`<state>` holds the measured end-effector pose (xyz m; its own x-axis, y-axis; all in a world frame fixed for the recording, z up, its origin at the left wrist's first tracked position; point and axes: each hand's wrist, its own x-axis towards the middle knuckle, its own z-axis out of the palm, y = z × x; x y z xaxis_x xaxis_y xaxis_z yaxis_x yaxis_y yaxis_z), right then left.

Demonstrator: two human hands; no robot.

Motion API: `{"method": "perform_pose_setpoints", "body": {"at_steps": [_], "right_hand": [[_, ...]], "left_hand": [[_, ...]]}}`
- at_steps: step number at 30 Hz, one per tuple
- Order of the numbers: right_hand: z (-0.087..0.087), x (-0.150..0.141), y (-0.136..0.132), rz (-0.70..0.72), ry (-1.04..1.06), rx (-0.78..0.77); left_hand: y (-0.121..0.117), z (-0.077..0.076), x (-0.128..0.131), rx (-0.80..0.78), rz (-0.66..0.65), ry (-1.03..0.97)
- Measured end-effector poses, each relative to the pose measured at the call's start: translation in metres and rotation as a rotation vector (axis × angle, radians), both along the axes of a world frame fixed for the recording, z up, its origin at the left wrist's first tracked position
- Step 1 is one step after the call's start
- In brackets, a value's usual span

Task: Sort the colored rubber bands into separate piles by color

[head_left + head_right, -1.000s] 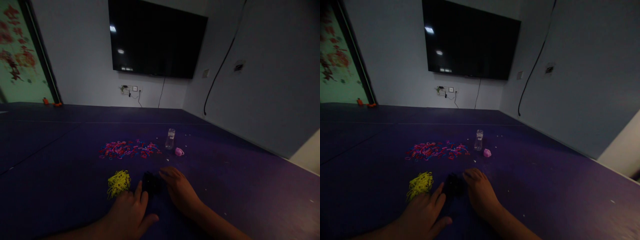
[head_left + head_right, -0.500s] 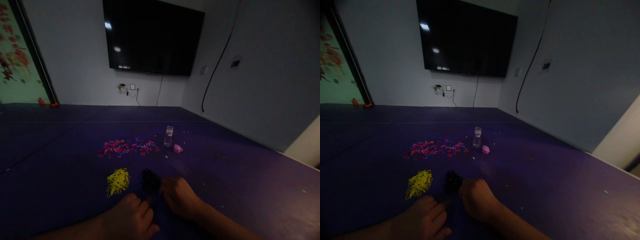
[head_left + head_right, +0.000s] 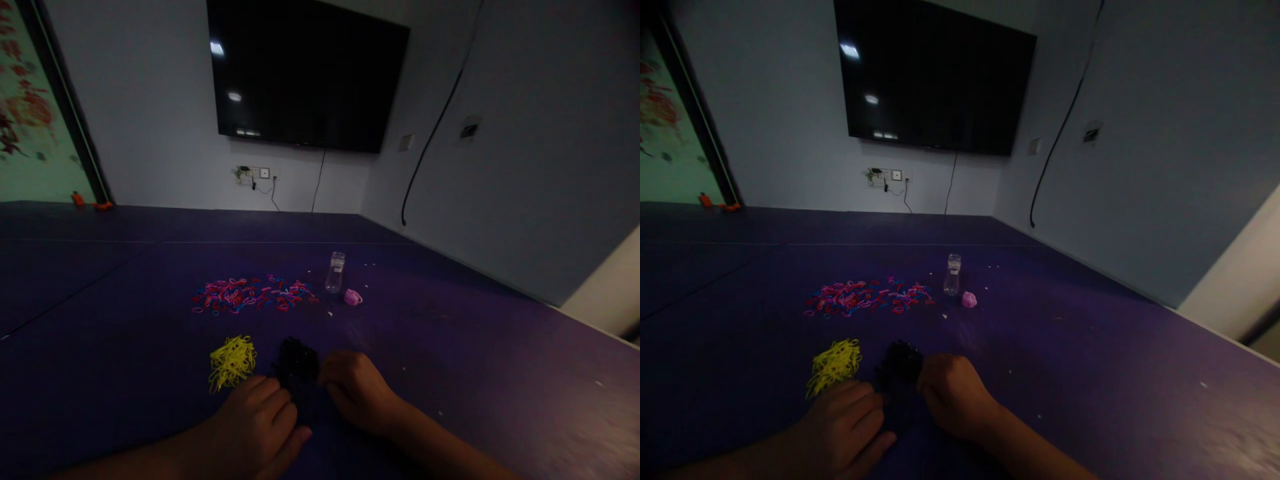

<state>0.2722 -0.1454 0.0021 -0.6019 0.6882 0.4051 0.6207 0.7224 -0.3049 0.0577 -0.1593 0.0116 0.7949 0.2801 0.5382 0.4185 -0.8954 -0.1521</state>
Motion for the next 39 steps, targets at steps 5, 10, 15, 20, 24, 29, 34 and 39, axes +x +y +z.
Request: {"method": "perform_pose_setpoints", "body": {"at_steps": [5,10,15,20,24,29,34,39], "right_hand": [[0.002,0.005,0.008,-0.072,0.046,-0.032],[0.005,0.007,0.007,-0.055,0.029,0.007],[0.003,0.004,0.004,0.019,-0.076,0.022],[0.006,0.001,0.004,-0.045,-0.037,-0.016],[0.008,0.002,0.005,-0.069,0.001,-0.022],[0.005,0.003,0.003,-0.026,0.015,0.036],[0.007,-0.003,-0.002,0.052,-0.067,0.053],[0.012,-0.007,-0.005,0.018,-0.107,-0.006]], "left_hand": [[0.004,-0.001,0.004,-0.023,0.124,-0.019],[0.007,-0.002,0.005,-0.082,0.187,-0.002],[0.005,-0.003,0.005,-0.078,0.202,-0.004],[0.004,-0.003,0.005,-0.106,0.306,0.035],[0.007,-0.005,0.006,-0.118,0.307,0.030],[0.006,-0.005,0.004,-0.061,0.253,0.023],[0.002,-0.006,0.003,-0.072,0.137,0.033],[0.007,-0.009,0.004,-0.117,0.182,0.016]]}}
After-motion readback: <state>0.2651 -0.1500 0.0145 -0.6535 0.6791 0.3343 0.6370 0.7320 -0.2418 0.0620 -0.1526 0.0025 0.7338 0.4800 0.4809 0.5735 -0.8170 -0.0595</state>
